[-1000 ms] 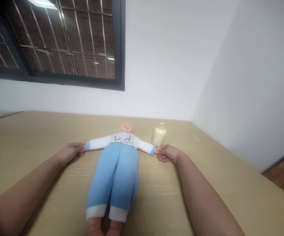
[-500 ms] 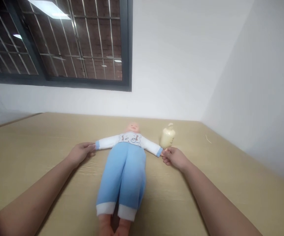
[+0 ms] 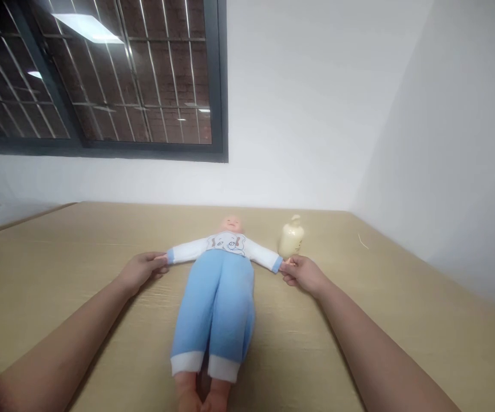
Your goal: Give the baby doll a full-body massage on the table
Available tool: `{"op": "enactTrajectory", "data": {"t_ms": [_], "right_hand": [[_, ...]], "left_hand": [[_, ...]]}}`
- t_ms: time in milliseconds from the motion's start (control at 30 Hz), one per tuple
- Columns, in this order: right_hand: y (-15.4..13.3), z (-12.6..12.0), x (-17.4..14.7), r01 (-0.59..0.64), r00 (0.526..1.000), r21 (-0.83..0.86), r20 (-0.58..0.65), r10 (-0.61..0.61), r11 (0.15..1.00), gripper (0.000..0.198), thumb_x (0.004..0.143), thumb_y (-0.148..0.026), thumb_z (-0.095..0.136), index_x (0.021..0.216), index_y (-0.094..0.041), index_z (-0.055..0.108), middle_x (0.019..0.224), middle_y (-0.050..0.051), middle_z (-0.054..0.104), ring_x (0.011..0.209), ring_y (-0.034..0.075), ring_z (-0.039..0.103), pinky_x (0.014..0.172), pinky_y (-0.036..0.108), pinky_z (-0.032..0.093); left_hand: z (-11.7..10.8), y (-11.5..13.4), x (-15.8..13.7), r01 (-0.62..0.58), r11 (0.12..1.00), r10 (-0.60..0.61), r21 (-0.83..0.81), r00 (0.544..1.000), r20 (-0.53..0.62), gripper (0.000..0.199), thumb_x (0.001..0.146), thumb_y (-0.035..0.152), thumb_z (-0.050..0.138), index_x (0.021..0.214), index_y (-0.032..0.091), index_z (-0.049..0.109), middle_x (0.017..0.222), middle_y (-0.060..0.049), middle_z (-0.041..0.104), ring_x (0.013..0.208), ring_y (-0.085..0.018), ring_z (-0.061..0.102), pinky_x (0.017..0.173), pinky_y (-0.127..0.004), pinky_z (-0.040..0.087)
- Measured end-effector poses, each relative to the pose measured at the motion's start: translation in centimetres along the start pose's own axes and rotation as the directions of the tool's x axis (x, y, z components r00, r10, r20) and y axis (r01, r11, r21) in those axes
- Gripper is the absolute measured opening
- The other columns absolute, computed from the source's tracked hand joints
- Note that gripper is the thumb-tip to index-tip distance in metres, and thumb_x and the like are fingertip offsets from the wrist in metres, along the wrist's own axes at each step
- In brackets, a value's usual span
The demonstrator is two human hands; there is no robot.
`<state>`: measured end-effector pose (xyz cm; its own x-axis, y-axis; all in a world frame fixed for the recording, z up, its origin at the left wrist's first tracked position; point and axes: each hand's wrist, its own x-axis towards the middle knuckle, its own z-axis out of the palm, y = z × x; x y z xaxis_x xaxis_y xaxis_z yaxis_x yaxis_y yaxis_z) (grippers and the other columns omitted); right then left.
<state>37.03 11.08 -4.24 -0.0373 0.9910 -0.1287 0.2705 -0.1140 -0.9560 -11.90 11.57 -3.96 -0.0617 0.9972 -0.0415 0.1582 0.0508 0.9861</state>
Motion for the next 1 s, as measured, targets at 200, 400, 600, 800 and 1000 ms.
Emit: {"op": "enactTrajectory", "data": {"t_ms": [200,400,600,800,1000], "right_hand": [[0.0,0.2,0.2,0.002,1.0,0.024,-0.024,-0.001,1.0,0.036,0.079,-0.048,0.076,0.077,-0.015,0.062,0.074,0.006,0.067,0.062,0.012,0.06,0.056,0.022,0.051],[0.8,-0.3,0.8,-0.028,1.0,0.085,-0.012,0.029,0.996,0.031,0.088,-0.045,0.068,0.087,-0.014,0.067,0.086,0.013,0.072,0.075,0.017,0.069,0.064,0.025,0.056],[0.9,-1.2,0.6,-0.051,0.997,0.188,0.062,0.04,0.981,0.02,0.084,-0.031,0.073,0.091,-0.013,0.068,0.094,0.014,0.073,0.083,0.018,0.07,0.08,0.029,0.058],[0.7,-1.1,0.4,-0.026,0.998,0.199,0.068,0.013,0.98,0.027,0.07,-0.03,0.085,0.08,-0.014,0.066,0.088,0.01,0.072,0.081,0.017,0.069,0.082,0.029,0.057],[1.0,-0.3,0.8,0.029,1.0,0.126,0.002,-0.029,0.992,0.034,0.065,-0.037,0.088,0.075,-0.015,0.064,0.066,0.003,0.066,0.063,0.014,0.062,0.061,0.024,0.052]], "left_hand": [[-0.1,-0.6,0.3,-0.003,1.0,0.003,0.025,1.0,-0.021,0.044,0.076,0.05,0.074,0.097,0.012,0.069,0.066,-0.002,0.061,0.056,-0.011,0.05,0.053,-0.021,0.038],[-0.3,-0.4,0.2,0.001,1.0,0.0,-0.016,0.999,0.053,0.037,0.079,0.049,0.069,0.086,0.012,0.067,0.061,0.002,0.051,0.054,-0.009,0.044,0.052,-0.019,0.035],[-0.9,-0.4,0.5,0.035,0.998,-0.029,-0.051,0.995,0.1,0.046,0.072,0.045,0.078,0.103,0.012,0.072,0.064,0.0,0.056,0.057,-0.012,0.05,0.054,-0.022,0.04],[-0.4,0.4,-0.2,-0.019,1.0,0.019,0.001,0.999,0.033,0.047,0.062,0.045,0.084,0.094,0.011,0.073,0.067,-0.005,0.063,0.059,-0.015,0.056,0.055,-0.025,0.045],[0.0,0.9,-0.7,-0.051,0.99,0.051,0.131,0.999,0.003,0.042,0.065,0.053,0.078,0.073,0.014,0.066,0.056,0.0,0.056,0.048,-0.013,0.048,0.048,-0.024,0.038]]}}
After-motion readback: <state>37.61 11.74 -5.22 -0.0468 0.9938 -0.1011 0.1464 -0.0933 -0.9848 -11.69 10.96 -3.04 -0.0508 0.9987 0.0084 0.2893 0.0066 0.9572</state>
